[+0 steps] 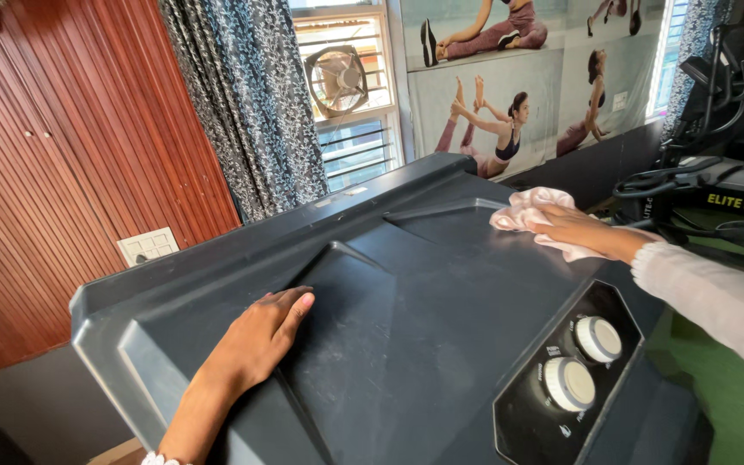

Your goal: The person wipes the top and side surfaces of a large gray exercise machine using a light-colored cloth. They move the cloth across the flat top, around the control panel, and along the side edges of the machine.

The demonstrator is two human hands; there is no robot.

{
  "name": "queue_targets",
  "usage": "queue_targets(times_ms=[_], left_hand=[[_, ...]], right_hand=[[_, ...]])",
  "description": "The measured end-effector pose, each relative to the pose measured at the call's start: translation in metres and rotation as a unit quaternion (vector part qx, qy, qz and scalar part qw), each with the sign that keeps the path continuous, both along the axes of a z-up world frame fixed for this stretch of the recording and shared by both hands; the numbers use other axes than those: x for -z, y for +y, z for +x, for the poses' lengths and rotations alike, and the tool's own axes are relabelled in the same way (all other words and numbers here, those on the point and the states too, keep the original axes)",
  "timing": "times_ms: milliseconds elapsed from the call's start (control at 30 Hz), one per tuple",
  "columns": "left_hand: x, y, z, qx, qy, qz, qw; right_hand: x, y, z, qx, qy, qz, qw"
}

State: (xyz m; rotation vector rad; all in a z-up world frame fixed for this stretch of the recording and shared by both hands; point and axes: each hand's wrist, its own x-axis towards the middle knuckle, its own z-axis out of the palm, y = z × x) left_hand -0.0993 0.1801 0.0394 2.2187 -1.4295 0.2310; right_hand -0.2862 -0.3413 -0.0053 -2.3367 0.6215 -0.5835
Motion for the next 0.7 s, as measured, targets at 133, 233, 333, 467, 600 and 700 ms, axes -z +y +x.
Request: queue_targets(times_ms=[133, 233, 333, 467, 600, 700], left_hand=[[-0.003, -0.002, -0.001, 0.005, 0.008, -0.032, 0.999], [-0.006, -0.001, -0.001, -0.026, 0.046, -0.016, 0.998], [-0.010, 0.000, -0.004, -0.029, 0.049, -0.013, 0.998], [-0.011, 0.001, -0.005, -0.035, 0.062, -0.011, 0.997], [-0.012, 0.001, -0.003, -0.044, 0.059, -0.021, 0.997], [-0.010, 0.002, -0.002, -0.054, 0.067, -0.018, 0.996]], right_hand=[[-0.015, 0.005, 0.089, 0.011, 0.050, -0.152, 0.987], [-0.018, 0.014, 0.133, 0.035, 0.065, -0.207, 0.976], [-0.017, 0.046, 0.171, 0.034, 0.070, -0.230, 0.970], [-0.013, 0.109, 0.225, -0.025, 0.071, -0.230, 0.970], [-0.006, 0.126, 0.225, -0.082, 0.061, -0.215, 0.971], [-0.004, 0.118, 0.190, -0.143, 0.053, -0.282, 0.947]])
